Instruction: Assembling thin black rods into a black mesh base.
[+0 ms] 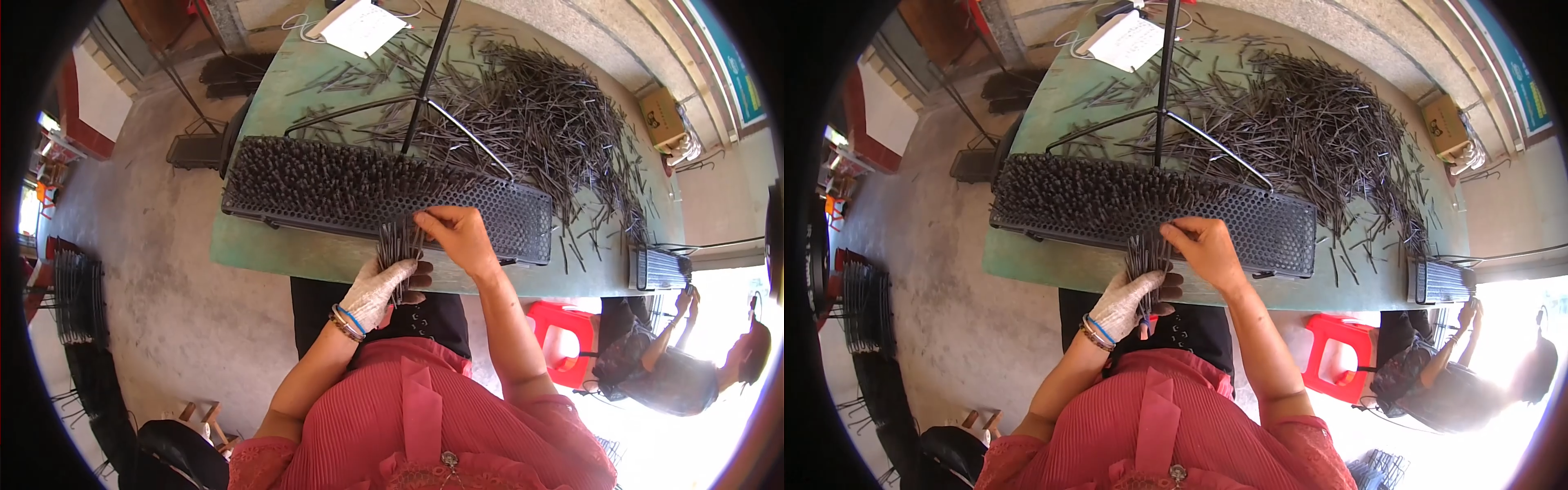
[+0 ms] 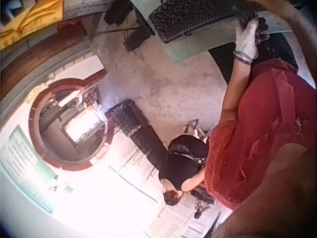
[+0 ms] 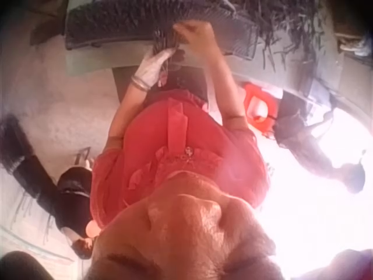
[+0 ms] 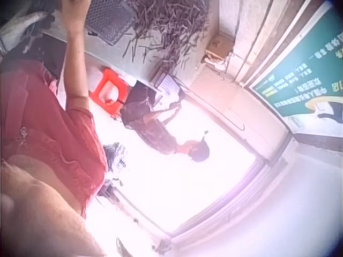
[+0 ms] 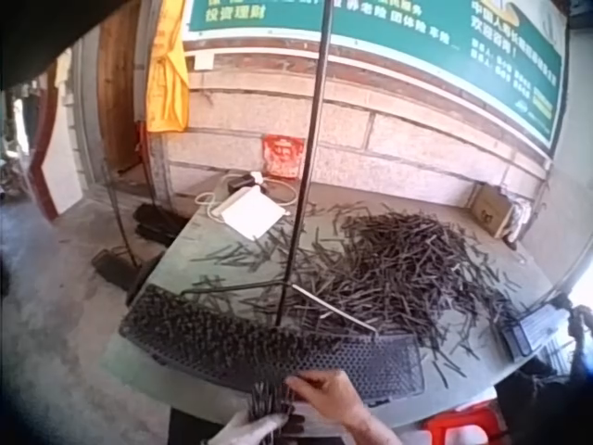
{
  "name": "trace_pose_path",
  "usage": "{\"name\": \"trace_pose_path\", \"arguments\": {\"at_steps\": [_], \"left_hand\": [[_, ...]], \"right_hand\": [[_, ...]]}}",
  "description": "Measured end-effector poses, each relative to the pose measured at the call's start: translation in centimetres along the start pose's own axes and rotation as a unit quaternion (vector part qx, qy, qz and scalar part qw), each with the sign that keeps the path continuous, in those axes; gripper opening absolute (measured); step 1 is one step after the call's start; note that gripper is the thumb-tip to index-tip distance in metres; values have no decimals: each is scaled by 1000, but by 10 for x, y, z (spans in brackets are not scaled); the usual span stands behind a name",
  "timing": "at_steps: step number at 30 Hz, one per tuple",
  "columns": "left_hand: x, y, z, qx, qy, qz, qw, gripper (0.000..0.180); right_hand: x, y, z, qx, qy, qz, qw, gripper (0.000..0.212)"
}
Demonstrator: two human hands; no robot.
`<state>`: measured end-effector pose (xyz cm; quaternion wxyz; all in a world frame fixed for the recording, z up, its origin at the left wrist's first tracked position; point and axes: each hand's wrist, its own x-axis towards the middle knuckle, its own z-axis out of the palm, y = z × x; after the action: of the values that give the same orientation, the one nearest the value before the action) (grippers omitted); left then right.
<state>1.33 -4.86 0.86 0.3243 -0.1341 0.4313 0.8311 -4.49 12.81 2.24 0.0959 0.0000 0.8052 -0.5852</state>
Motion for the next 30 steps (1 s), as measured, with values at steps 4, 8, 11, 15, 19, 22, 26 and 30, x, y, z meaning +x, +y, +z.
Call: {"name": "trace_pose_path", "arguments": {"at_steps": [4, 8, 11, 15, 19, 22, 26, 30], "left_hand": [[0, -2, -6, -6, 22, -17, 1000, 33], [0, -1, -6, -7, 10, -19, 1000, 33], [2, -1, -7, -21, 13, -15, 1000, 32], [3, -3, -13, -27, 16, -20, 999, 31], [4, -3, -14, -26, 11, -21, 999, 30], [5, -3, -15, -28, 10, -24, 999, 31], [5, -4, -16, -35, 5, -23, 999, 30], [6, -5, -15, -45, 11, -22, 999, 29]], "right_hand": [[11, -13, 1, 37, 93, -94, 990, 22], [29, -16, 12, -42, 156, -177, 971, 18], [33, -19, 11, -68, 154, -204, 964, 18], [34, -20, 12, -88, 154, -221, 959, 18], [33, -20, 11, -104, 163, -225, 955, 17], [37, -17, 11, -131, 165, -258, 943, 17], [40, -9, 15, -164, 169, -279, 931, 16], [37, -1, 23, -119, 202, -243, 941, 17]]}}
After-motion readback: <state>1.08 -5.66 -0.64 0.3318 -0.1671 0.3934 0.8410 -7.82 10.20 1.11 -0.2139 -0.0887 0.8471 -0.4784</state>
